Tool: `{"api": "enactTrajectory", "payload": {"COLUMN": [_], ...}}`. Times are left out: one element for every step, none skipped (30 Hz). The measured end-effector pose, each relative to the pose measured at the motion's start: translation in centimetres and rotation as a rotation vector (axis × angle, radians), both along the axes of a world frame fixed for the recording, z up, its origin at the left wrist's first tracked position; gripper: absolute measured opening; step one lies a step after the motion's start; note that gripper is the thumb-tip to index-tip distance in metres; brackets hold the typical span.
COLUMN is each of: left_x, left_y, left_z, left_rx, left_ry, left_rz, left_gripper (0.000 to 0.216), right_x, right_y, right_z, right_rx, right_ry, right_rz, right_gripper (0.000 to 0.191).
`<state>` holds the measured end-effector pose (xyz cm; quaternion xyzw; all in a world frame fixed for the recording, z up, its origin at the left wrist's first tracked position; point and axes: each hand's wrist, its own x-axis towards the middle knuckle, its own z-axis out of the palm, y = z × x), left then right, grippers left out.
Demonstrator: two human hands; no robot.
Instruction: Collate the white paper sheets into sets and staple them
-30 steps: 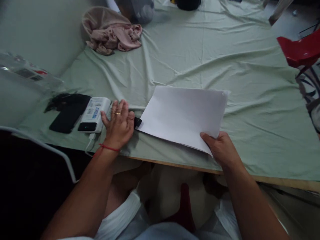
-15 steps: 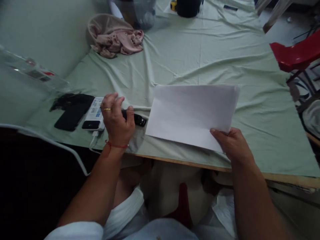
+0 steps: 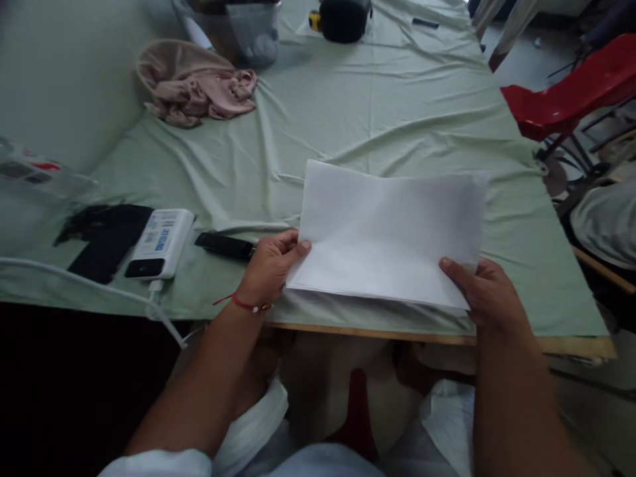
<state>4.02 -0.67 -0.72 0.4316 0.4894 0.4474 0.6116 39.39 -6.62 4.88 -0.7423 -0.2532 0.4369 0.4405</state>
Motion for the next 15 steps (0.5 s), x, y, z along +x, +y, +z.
{"api": "enactTrajectory", "payload": {"left_x": [0.1, 0.2, 0.2, 0.3, 0.4, 0.5, 0.6, 0.8, 0.9, 1.1, 1.2, 1.3, 1.4, 1.4, 1.4], "left_y": [0.1, 0.2, 0.3, 0.5, 0.6, 0.7, 0.7, 0.8, 0.8, 0.8, 0.9, 0.9, 1.0, 1.0, 1.1], "left_z": [0.2, 0.2, 0.2, 0.1, 0.0, -0.1, -0.1, -0.1, 0.1, 0.2, 0.5, 0.7, 0.8, 0.9, 1.0], "left_rx": [-0.02, -0.035, -0.051, -0.067, -0.081, -0.09, -0.096, -0.101, -0.106, -0.114, -0.125, -0.136, -0.146, -0.153, -0.154], "left_ry": [0.028, 0.059, 0.086, 0.103, 0.108, 0.097, 0.071, 0.035, 0.003, -0.015, -0.014, 0.004, 0.032, 0.059, 0.079], "left_rz": [0.029, 0.064, 0.097, 0.123, 0.14, 0.148, 0.146, 0.139, 0.127, 0.111, 0.096, 0.085, 0.079, 0.078, 0.084], "left_gripper": [0.056, 0.057, 0.058, 0.061, 0.063, 0.066, 0.069, 0.07, 0.071, 0.071, 0.072, 0.072, 0.073, 0.073, 0.075], "right_x": [0.0, -0.1, -0.2, -0.2, -0.2, -0.1, 0.0, 0.1, 0.3, 0.6, 0.8, 1.0, 1.1, 1.3, 1.3], "right_y": [0.0, 0.0, 0.1, 0.2, 0.3, 0.4, 0.6, 0.8, 1.0, 1.2, 1.4, 1.6, 1.7, 1.9, 2.0], "right_z": [-0.3, -0.6, -1.0, -1.3, -1.7, -2.0, -2.4, -2.7, -3.1, -3.5, -3.9, -4.2, -4.6, -4.9, -5.2], "right_rx": [0.002, 0.003, 0.005, 0.013, 0.027, 0.051, 0.084, 0.125, 0.167, 0.208, 0.243, 0.273, 0.294, 0.305, 0.308], "right_ry": [0.002, -0.002, -0.009, -0.02, -0.033, -0.045, -0.052, -0.055, -0.055, -0.052, -0.047, -0.041, -0.037, -0.035, -0.034], "right_rz": [0.002, 0.007, 0.017, 0.027, 0.028, 0.017, -0.006, -0.041, -0.083, -0.127, -0.164, -0.191, -0.207, -0.212, -0.21], "right_gripper": [0.058, 0.057, 0.056, 0.054, 0.052, 0.051, 0.05, 0.05, 0.05, 0.052, 0.054, 0.056, 0.058, 0.059, 0.059]}}
